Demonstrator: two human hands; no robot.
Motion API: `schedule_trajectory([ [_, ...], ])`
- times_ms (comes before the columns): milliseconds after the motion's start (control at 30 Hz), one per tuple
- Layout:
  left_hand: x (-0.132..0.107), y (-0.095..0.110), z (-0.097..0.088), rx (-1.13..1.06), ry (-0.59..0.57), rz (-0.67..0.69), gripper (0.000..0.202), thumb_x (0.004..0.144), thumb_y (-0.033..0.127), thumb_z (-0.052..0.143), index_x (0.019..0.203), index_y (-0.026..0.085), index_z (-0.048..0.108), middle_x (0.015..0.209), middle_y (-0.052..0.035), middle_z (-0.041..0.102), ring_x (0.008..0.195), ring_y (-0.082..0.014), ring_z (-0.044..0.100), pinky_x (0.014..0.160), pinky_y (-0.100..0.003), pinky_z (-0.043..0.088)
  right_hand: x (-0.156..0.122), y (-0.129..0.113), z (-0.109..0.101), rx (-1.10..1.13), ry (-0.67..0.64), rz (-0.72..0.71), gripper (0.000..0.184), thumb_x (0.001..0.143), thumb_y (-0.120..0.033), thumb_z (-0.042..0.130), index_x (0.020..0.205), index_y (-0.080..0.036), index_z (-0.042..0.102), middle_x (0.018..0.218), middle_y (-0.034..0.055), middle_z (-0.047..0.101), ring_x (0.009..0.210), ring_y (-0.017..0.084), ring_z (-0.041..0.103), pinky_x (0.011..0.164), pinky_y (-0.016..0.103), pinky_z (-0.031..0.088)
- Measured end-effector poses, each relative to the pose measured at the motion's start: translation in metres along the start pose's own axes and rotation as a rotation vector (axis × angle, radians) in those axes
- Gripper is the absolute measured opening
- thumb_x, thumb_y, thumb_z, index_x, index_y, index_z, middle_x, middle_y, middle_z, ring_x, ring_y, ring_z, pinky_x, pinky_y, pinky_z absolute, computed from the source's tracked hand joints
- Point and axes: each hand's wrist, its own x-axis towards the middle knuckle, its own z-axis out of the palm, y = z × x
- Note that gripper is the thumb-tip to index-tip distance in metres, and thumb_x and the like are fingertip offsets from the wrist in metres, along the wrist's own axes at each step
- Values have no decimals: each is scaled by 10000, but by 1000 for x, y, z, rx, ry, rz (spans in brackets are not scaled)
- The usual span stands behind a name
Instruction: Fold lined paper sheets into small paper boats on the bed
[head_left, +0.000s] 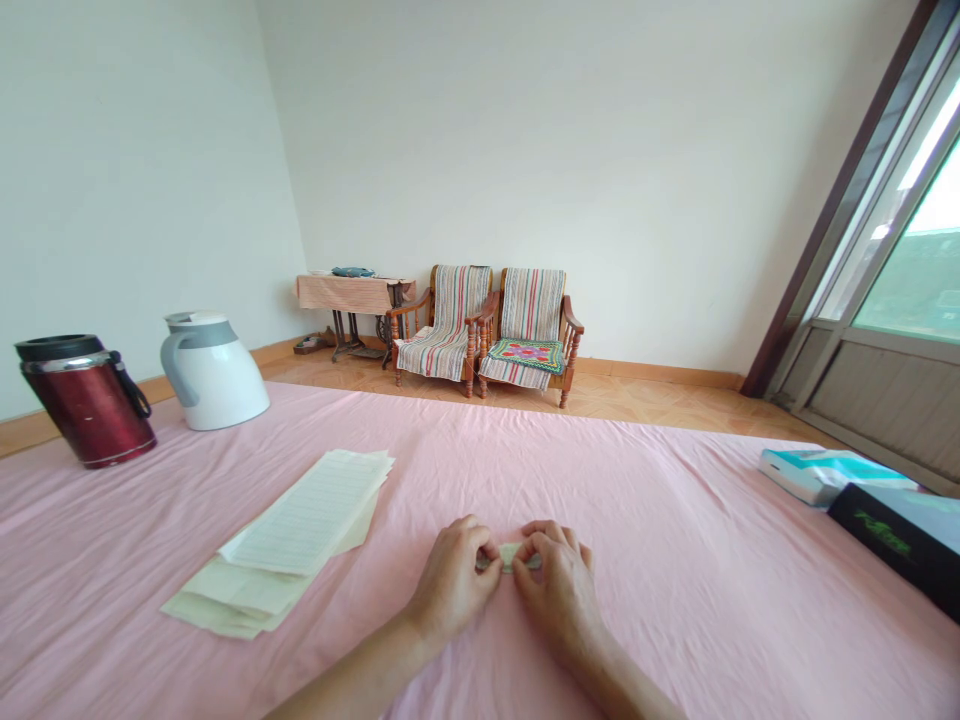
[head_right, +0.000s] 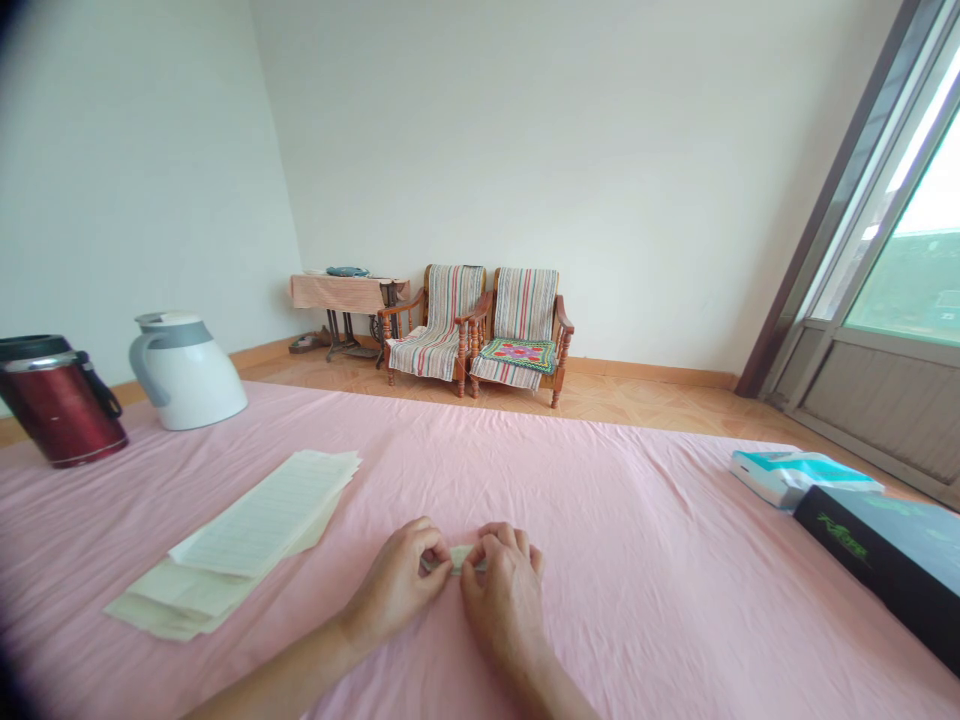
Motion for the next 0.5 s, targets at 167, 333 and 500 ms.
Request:
schedule_trajectory([
  [167, 1, -3, 2, -36, -10, -31, 107, 727, 101, 585, 648, 165, 616, 728, -11, 599, 702, -161, 581, 606, -229, 379, 1, -1, -3, 14, -30, 36, 120, 753, -164, 591, 672, -234, 646, 1005, 27, 660, 981, 235, 557, 829, 360, 327],
  [333, 0, -2, 1, -45, -13, -40, 117, 761, 122, 573, 662, 169, 614, 745, -11, 592, 734, -163, 581, 624, -229, 374, 2, -3, -2, 10, -28, 95, 109, 741, -187, 614, 651, -239, 645, 1016, 20, 654, 971, 249, 557, 821, 381, 315],
  [500, 0, 0, 2, -21, 3, -65, 118, 732, 96, 560, 648, 169, 600, 730, -10, 575, 740, -170, 565, 639, -236, 363, 2, -6, 0, -8, -17, 144, 116, 722, -191, 607, 621, -241, 633, 1023, 29, 649, 954, 267, 552, 802, 393, 311],
])
